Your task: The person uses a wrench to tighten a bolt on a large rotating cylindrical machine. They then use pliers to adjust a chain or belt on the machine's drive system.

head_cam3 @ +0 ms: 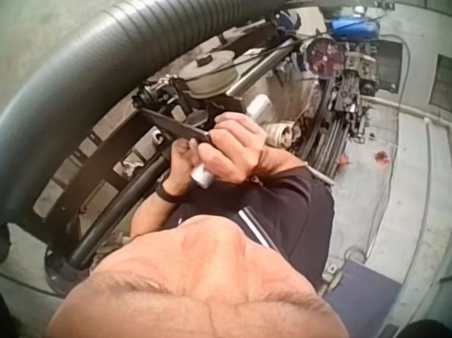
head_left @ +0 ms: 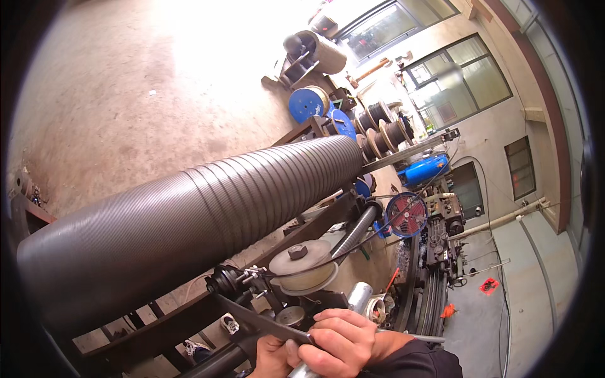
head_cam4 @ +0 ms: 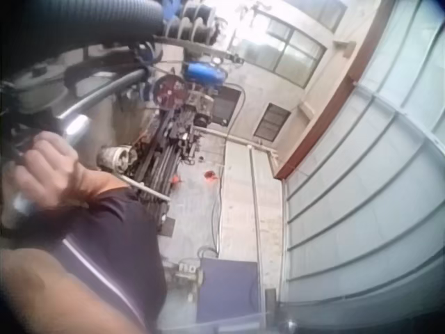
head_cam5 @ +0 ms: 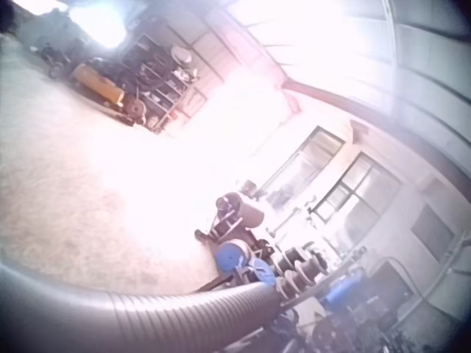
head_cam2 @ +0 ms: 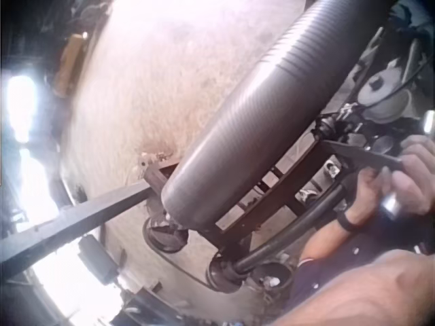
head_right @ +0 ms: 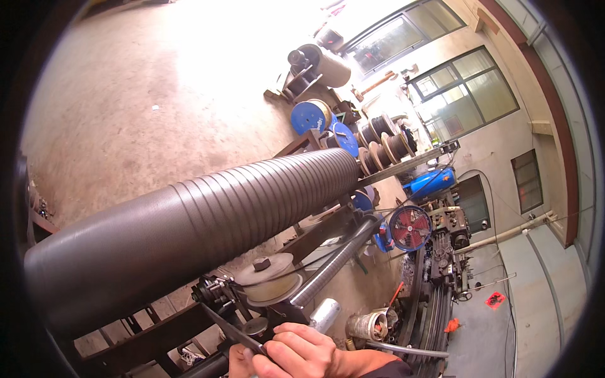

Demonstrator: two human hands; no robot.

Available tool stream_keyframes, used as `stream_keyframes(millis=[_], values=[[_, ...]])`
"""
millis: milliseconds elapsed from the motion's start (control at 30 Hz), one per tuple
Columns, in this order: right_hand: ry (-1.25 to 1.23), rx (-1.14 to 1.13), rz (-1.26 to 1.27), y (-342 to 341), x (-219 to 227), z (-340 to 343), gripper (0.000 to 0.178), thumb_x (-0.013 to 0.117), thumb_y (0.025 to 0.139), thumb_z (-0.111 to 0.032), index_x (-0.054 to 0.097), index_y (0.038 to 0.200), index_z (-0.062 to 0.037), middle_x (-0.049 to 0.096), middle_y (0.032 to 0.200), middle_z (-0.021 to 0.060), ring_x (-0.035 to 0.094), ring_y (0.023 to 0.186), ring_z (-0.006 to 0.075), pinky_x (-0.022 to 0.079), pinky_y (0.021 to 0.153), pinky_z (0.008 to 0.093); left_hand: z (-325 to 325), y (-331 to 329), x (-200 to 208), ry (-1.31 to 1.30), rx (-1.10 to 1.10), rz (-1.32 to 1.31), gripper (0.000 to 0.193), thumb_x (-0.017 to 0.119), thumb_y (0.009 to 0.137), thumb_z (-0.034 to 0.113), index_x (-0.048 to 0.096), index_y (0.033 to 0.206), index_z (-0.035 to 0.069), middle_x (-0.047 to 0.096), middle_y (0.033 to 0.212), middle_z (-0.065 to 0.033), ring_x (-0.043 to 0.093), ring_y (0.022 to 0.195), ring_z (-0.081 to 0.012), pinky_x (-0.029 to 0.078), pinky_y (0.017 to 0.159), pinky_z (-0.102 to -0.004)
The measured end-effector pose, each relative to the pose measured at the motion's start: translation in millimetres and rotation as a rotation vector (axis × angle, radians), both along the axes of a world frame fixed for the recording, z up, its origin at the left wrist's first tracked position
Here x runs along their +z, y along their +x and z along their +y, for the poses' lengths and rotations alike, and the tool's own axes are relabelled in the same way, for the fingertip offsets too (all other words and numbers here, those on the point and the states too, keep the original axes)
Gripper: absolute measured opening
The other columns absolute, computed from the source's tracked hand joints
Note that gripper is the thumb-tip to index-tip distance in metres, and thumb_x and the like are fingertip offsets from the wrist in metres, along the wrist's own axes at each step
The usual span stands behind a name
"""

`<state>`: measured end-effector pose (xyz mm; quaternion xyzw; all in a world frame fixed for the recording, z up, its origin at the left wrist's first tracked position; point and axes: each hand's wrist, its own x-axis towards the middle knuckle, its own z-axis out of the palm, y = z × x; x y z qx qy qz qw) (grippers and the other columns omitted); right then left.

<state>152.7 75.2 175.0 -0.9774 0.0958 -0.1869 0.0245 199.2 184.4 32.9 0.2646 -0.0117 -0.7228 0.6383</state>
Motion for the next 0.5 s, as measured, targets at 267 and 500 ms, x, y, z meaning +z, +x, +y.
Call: stream_keyframes(millis=[267, 500], values=[[-0.035, 0.068, 0.01, 3, 0, -6, 0.01, 0.072, 0.08, -0.003, 0.064, 0.085, -0.0028, 0.058, 0.073, 0.0073, 0.062, 0.061, 0.0224, 0.059, 0.068, 0.0383, 7, 6, -5, -0.047, -0.019, -0.039, 0.032, 0.054, 0.109, 0.02, 0.063, 0.082, 0.006, 0.065, 0.076, 0.0036, 0.054, 0.066, -0.005, 0.041, 0.055, -0.0232], [-0.058, 0.091, 0.041, 2, 3, -9, 0.01, 0.071, 0.081, -0.003, 0.063, 0.086, -0.0023, 0.058, 0.072, 0.0068, 0.062, 0.061, 0.0217, 0.059, 0.068, 0.0375, 9, 0, -13, -0.065, 0.002, -0.058, 0.026, 0.055, 0.108, 0.014, 0.061, 0.085, 0.004, 0.066, 0.078, 0.0014, 0.056, 0.066, -0.0076, 0.046, 0.058, -0.0244]])
